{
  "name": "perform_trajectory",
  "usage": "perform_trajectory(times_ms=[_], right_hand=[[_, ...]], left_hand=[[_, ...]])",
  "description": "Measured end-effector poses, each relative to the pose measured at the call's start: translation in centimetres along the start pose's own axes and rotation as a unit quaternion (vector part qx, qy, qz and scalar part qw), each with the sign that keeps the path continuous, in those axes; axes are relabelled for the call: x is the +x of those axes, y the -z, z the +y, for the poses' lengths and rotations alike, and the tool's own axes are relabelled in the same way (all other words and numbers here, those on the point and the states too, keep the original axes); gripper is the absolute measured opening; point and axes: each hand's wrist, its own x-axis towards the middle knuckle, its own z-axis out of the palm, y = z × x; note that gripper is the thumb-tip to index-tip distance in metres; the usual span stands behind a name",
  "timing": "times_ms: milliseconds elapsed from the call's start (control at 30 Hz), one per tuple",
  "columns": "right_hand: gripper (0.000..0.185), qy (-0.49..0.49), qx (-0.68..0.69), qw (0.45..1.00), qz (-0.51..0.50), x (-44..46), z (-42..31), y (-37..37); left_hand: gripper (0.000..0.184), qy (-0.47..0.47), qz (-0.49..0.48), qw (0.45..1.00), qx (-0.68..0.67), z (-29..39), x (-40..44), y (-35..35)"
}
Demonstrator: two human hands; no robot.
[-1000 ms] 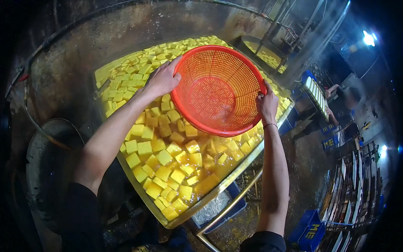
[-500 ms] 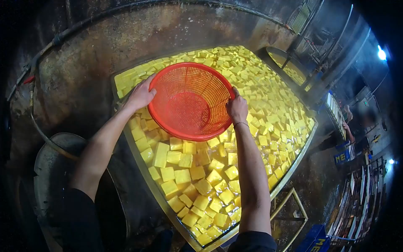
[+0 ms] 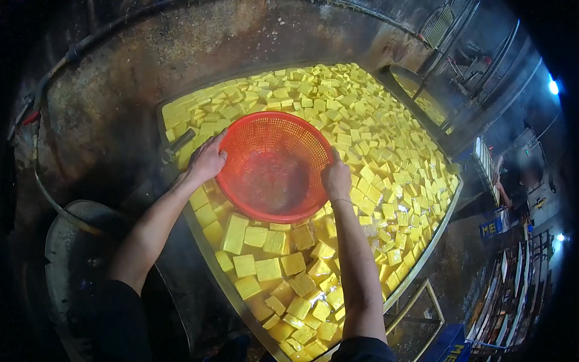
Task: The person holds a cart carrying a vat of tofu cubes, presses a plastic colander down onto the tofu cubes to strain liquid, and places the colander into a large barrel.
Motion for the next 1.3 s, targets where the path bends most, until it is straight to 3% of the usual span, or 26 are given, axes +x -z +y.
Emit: perform_trajectory(times_ms=[467,567,733,967,1067,1133,1200,1300], right_hand=[[0.049,-0.006,0.002,1.000,-0.006,-1.1,1.2,-2.7],[0.048,-0.010,0.014,1.000,-0.006,-0.6,0.9,-1.6],[0.045,0.053,0.032,0.997,0.049,1.7,-0.1,3.6],[0.047,0.037,0.076,0.990,0.109,2.1,-2.0,11.7],[0.047,0.073,0.038,0.978,0.189,0.9,-0.4,11.9],[0.047,-0.074,0.090,0.987,0.113,-1.2,-0.7,12.7],[0.047,-0.110,0.239,0.955,0.135,-2.8,-1.0,11.6],[0.047,-0.055,0.326,0.938,0.104,-6.8,-5.8,11.8]], left_hand=[[0.063,0.009,0.013,0.999,0.038,-2.2,-1.4,-4.5],[0.062,0.044,-0.031,0.998,0.033,-1.5,-0.9,-3.1],[0.059,0.014,-0.006,0.999,-0.035,0.9,0.6,1.7],[0.065,0.027,0.027,0.988,-0.147,5.9,0.4,9.0],[0.065,-0.036,0.103,0.983,-0.149,7.1,-3.1,11.4],[0.062,-0.129,0.155,0.959,-0.200,7.5,-7.2,13.1],[0.052,-0.165,0.199,0.947,-0.189,7.4,-12.7,14.6],[0.035,-0.159,0.182,0.948,-0.205,7.1,-23.2,15.9]])
